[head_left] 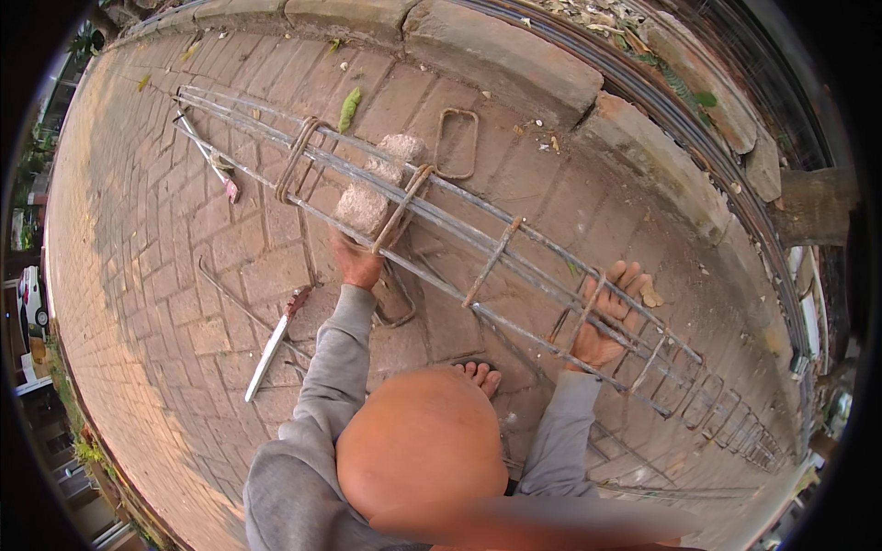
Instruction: The person assembles a long metal frame by hand, using pliers to twist wire ties at multiple joints. They repeatedly position the frame, secure connections, and adjust sections while working on a paved outdoor area.
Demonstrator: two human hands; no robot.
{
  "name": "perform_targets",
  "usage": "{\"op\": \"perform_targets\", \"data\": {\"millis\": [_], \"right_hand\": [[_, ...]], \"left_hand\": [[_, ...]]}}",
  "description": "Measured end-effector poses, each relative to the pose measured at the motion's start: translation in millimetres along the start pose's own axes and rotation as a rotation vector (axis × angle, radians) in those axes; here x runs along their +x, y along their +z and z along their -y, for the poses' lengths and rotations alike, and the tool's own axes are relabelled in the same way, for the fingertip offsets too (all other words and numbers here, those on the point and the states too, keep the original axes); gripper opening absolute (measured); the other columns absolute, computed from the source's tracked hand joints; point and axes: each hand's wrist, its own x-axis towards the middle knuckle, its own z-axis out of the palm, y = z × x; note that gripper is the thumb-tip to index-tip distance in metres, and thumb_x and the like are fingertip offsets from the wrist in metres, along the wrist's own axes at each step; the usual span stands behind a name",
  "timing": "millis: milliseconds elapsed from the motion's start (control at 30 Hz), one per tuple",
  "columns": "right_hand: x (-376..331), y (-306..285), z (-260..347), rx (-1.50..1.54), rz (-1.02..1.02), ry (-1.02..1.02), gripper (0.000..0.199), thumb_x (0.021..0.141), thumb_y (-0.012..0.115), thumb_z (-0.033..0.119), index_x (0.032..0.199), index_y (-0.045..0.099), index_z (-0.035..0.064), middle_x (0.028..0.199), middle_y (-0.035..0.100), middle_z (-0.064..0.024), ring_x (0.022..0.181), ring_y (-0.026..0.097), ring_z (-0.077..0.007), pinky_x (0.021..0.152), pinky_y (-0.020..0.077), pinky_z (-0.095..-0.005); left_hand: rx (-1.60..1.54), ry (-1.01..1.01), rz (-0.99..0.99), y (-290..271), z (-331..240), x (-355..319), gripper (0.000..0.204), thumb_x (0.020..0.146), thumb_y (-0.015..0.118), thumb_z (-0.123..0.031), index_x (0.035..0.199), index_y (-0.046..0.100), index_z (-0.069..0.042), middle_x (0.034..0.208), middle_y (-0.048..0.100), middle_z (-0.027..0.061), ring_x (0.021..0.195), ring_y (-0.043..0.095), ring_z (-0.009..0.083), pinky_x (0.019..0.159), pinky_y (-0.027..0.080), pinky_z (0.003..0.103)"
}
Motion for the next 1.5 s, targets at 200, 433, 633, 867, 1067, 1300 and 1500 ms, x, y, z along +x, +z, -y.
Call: {"op": "perform_targets", "data": {"millis": [200,433,633,867,1067,1300,1500], "right_hand": [[-5,-1,14,-0.16,-0.002,-0.028,0.052,0.115,0.033,0.04,0.155,0.052,0.0144,0.166,0.045,-0.0057,0.158,0.031,-0.026,0.132,0.0129,-0.0562],[-3,0,23,-0.25,-0.033,-0.052,0.054,0.114,0.034,0.042,0.152,0.055,0.0111,0.168,0.042,-0.0052,0.159,0.028,-0.0247,0.132,0.0105,-0.0553],[7,7,21,-0.254,0.047,-0.043,0.057,0.114,0.032,0.043,0.148,0.058,0.0065,0.169,0.039,-0.0061,0.161,0.024,-0.0241,0.133,0.0053,-0.0534],[17,10,14,-0.254,0.047,-0.047,0.054,0.114,0.033,0.04,0.146,0.06,0.0049,0.167,0.042,-0.0073,0.16,0.027,-0.0256,0.133,0.0022,-0.0533],[21,-6,3,-0.202,0.043,-0.018,0.054,0.113,0.035,0.038,0.145,0.06,0.004,0.167,0.042,-0.01,0.159,0.029,-0.0264,0.133,0.0006,-0.0539],[18,-6,1,-0.117,0.05,0.005,0.054,0.113,0.033,0.041,0.151,0.055,0.0095,0.17,0.036,-0.0097,0.16,0.027,-0.0274,0.134,0.0018,-0.0544],[21,-3,0,-0.061,0.026,0.024,0.056,0.114,0.03,0.046,0.154,0.053,0.0144,0.171,0.034,-0.0134,0.16,0.026,-0.0312,0.133,0.0067,-0.0559]], "left_hand": [[0.073,0.016,0.041,2,-29,-7,0.099,0.07,0.098,-0.025,0.148,0.045,0.003,0.137,0.061,0.0187,0.131,0.059,0.0315,0.113,0.047,0.04],[0.317,0.22,0.052,-10,-65,6,0.106,0.061,0.1,-0.022,0.147,0.046,0.006,0.131,0.068,0.025,0.114,0.069,0.0344,0.104,0.054,0.042],[0.194,0.021,0.093,-29,-71,24,0.094,0.054,0.099,-0.017,0.135,0.057,0.005,0.116,0.074,0.0205,0.105,0.073,0.0303,0.094,0.057,0.042],[0.208,0.056,0.064,-22,-73,10,0.094,0.056,0.099,-0.018,0.136,0.055,0.006,0.12,0.072,0.019,0.11,0.071,0.0284,0.097,0.056,0.041],[0.212,0.023,0.08,-21,-72,6,0.102,0.059,0.1,-0.02,0.143,0.049,0.007,0.127,0.069,0.0209,0.117,0.068,0.0305,0.105,0.053,0.041],[0.12,-0.013,0.08,-13,-56,-10,0.13,0.061,0.101,-0.024,0.161,0.022,0.003,0.157,0.041,0.0261,0.143,0.047,0.0372,0.12,0.04,0.045],[0.438,-0.061,-0.043,-5,-52,-33,0.132,0.064,0.099,-0.027,0.164,0.018,0.003,0.161,0.032,0.0273,0.148,0.039,0.0424,0.124,0.034,0.049]]}}
